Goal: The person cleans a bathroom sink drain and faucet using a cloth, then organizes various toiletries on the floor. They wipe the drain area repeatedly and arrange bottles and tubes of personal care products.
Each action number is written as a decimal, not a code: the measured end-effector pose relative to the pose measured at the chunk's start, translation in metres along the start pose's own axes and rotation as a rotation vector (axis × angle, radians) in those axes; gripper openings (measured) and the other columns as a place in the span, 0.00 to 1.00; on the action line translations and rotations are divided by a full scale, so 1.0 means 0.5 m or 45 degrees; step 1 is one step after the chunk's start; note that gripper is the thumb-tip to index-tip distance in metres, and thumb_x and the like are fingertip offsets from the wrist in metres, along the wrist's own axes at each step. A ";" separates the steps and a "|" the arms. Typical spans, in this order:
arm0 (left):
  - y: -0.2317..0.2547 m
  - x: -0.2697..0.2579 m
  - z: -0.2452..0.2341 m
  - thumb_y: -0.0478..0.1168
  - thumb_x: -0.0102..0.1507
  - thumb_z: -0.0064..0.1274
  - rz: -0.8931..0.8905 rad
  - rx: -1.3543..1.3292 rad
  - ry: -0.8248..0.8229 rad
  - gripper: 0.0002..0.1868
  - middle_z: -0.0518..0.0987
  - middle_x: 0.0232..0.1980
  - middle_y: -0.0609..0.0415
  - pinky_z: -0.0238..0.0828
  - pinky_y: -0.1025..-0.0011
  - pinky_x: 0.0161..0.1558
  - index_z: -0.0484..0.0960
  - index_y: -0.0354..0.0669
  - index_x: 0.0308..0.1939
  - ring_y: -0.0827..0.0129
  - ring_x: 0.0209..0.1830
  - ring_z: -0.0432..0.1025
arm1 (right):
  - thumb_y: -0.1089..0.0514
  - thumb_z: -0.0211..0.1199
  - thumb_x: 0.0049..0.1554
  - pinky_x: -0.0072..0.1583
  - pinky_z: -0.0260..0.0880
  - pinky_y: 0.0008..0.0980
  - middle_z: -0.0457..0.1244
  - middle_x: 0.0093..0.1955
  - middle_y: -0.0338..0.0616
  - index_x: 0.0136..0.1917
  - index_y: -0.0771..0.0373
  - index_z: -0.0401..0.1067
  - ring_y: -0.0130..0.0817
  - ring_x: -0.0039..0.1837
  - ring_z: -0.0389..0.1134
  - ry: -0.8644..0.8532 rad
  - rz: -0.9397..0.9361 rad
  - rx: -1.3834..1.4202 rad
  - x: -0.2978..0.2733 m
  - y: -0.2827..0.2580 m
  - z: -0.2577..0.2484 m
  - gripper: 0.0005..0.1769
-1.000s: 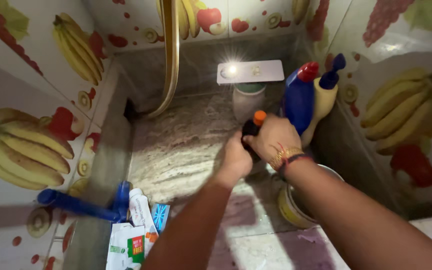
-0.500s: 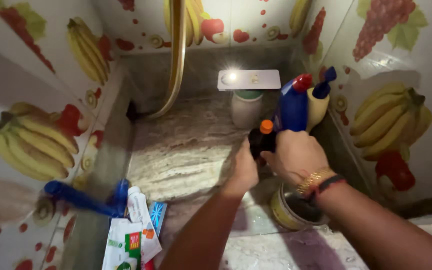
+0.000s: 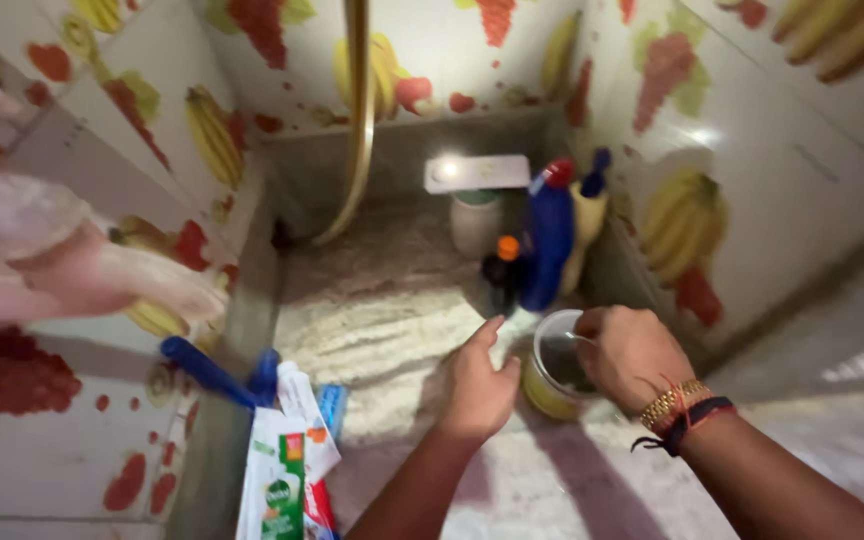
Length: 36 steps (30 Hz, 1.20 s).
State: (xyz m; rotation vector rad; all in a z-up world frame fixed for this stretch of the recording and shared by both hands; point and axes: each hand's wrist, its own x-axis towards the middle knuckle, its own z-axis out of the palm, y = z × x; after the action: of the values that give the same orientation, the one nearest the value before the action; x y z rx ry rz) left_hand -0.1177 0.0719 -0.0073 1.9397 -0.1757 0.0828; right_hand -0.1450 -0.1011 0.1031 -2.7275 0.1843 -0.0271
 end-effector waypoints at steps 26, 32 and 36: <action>-0.062 -0.078 -0.019 0.32 0.61 0.51 -0.190 -0.233 -0.164 0.22 0.84 0.54 0.48 0.77 0.71 0.50 0.78 0.38 0.60 0.68 0.54 0.79 | 0.58 0.61 0.51 0.58 0.72 0.47 0.69 0.50 0.60 0.44 0.65 0.81 0.53 0.56 0.73 -0.643 -0.409 -0.381 0.164 0.158 0.268 0.12; -0.045 -0.083 -0.019 0.35 0.61 0.53 -0.338 -0.256 -0.177 0.22 0.85 0.48 0.48 0.76 0.73 0.45 0.79 0.39 0.60 0.67 0.45 0.79 | 0.58 0.62 0.49 0.56 0.73 0.48 0.68 0.49 0.64 0.45 0.67 0.80 0.57 0.55 0.72 -0.457 -0.348 -0.397 0.157 0.133 0.247 0.13; -0.041 -0.089 -0.021 0.35 0.62 0.52 -0.237 -0.289 -0.156 0.21 0.85 0.49 0.48 0.76 0.74 0.43 0.79 0.36 0.59 0.72 0.48 0.79 | 0.56 0.64 0.50 0.55 0.74 0.49 0.68 0.47 0.66 0.44 0.67 0.79 0.59 0.54 0.72 -0.355 -0.170 -0.341 0.140 0.108 0.221 0.13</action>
State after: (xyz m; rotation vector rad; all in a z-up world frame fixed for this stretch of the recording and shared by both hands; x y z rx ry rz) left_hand -0.1579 0.0925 -0.0284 1.7260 -0.0807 -0.1730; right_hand -0.0772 -0.1158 -0.0201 -2.9645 -0.0803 0.3628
